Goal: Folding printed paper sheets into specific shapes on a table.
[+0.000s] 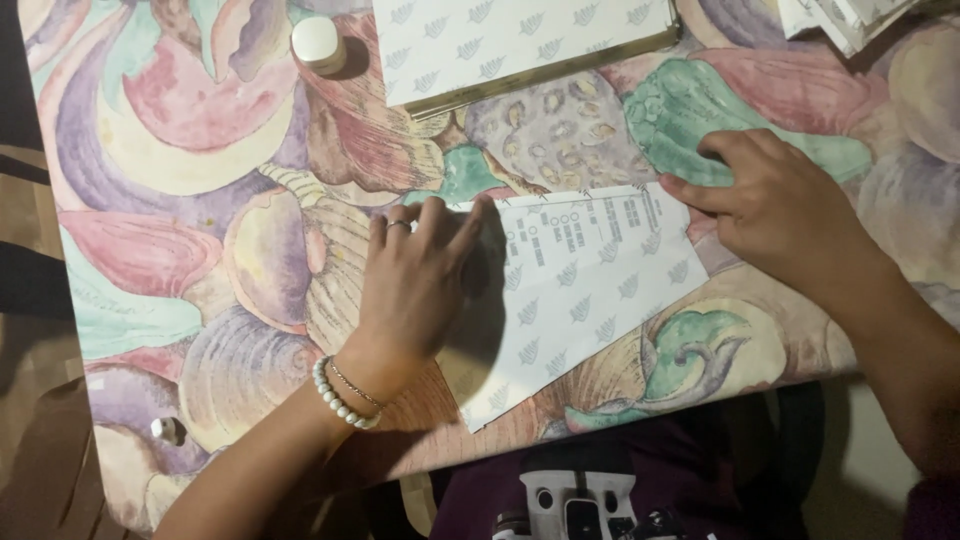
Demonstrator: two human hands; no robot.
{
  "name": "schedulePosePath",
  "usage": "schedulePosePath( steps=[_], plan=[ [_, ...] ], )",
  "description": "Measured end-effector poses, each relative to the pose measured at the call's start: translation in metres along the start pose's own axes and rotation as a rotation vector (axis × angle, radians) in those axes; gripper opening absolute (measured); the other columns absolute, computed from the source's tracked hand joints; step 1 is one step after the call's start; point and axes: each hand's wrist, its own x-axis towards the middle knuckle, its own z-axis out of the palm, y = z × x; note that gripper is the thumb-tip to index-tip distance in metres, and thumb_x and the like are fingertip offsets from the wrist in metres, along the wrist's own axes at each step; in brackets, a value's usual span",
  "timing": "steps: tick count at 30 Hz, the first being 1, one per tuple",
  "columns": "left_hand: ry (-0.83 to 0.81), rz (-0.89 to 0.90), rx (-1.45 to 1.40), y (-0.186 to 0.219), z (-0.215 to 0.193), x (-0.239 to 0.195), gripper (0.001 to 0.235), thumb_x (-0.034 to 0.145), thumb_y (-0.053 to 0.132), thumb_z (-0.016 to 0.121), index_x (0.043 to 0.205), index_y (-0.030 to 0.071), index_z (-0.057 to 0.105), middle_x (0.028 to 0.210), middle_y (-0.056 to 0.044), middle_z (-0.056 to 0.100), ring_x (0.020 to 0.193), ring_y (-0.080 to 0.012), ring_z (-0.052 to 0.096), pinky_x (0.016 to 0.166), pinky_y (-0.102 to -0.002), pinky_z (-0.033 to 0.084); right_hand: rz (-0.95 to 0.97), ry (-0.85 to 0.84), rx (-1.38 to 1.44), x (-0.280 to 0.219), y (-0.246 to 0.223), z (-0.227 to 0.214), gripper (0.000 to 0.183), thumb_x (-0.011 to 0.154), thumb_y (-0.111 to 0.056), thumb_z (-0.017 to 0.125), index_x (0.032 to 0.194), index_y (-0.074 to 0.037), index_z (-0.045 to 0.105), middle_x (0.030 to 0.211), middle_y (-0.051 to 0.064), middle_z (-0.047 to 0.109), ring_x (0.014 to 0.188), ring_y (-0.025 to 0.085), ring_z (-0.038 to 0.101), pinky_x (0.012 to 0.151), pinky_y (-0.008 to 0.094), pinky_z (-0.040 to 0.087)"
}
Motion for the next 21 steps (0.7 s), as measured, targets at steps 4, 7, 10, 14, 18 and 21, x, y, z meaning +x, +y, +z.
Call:
schedulePosePath(
  steps=[4, 7, 10, 14, 18, 21],
  plan=[
    [-0.161, -0.039, -0.057, -0.018, -0.011, -0.002, 0.059, 0.09, 0.041, 0.068, 0.142, 0.018, 0.052, 0.121, -0.015, 0.063, 0.109, -0.0326, 0.064, 0.108, -0.064, 0.042, 0.047, 0.008, 0.04, -0.001, -0.002, -0.002, 0.066, 0.075, 0.009, 0.063, 0.131, -0.026, 0.075, 0.13, 0.013, 0.063, 0.112, 0.033, 0.059, 0.072, 0.043, 0.056],
    [-0.137, -0.12, -0.103, -0.029, -0.024, 0.009, 0.061, 0.098, 0.048, 0.056, 0.141, 0.005, 0.047, 0.134, -0.023, 0.055, 0.119, -0.0398, 0.058, 0.109, -0.07, 0.034, -0.004, 0.029, -0.005, 0.003, -0.006, -0.01, 0.058, 0.076, 0.002, 0.068, 0.128, -0.021, 0.074, 0.14, 0.018, 0.061, 0.119, 0.036, 0.059, 0.078, 0.046, 0.057],
    [-0.057, -0.217, -0.313, -0.006, -0.038, 0.029, 0.06, 0.098, 0.04, 0.062, 0.138, 0.0, 0.044, 0.145, -0.029, 0.046, 0.13, -0.0456, 0.049, 0.105, -0.065, 0.037, -0.027, -0.001, -0.078, 0.008, -0.013, -0.015, 0.052, 0.077, -0.005, 0.07, 0.127, -0.02, 0.073, 0.155, 0.018, 0.051, 0.132, 0.037, 0.052, 0.087, 0.047, 0.057],
    [-0.079, -0.028, -0.382, 0.044, -0.024, 0.06, 0.053, 0.089, 0.031, 0.07, 0.134, 0.009, 0.055, 0.142, -0.01, 0.058, 0.134, -0.0262, 0.051, 0.121, -0.061, 0.026, -0.001, 0.052, -0.105, 0.003, -0.02, -0.007, 0.056, 0.077, -0.012, 0.073, 0.133, -0.017, 0.07, 0.163, 0.019, 0.045, 0.147, 0.038, 0.045, 0.11, 0.052, 0.049],
    [-0.019, 0.054, -0.154, 0.057, 0.011, 0.064, 0.075, 0.094, 0.038, 0.066, 0.154, 0.005, 0.035, 0.142, -0.015, 0.052, 0.126, -0.0327, 0.056, 0.117, -0.059, 0.034, 0.018, 0.323, 0.097, -0.003, -0.017, -0.016, 0.038, 0.092, -0.003, 0.074, 0.127, -0.015, 0.077, 0.152, 0.031, 0.057, 0.139, 0.046, 0.057, 0.108, 0.057, 0.055],
    [-0.116, 0.039, -0.245, 0.053, 0.011, 0.07, 0.047, 0.093, 0.017, 0.062, 0.136, 0.005, 0.049, 0.115, -0.01, 0.059, 0.101, -0.0267, 0.061, 0.087, -0.043, 0.054, 0.26, 0.485, -0.028, -0.012, -0.012, -0.025, 0.027, 0.11, 0.0, 0.07, 0.128, -0.014, 0.085, 0.146, 0.023, 0.063, 0.119, 0.03, 0.068, 0.055, 0.025, 0.053]
  ],
)
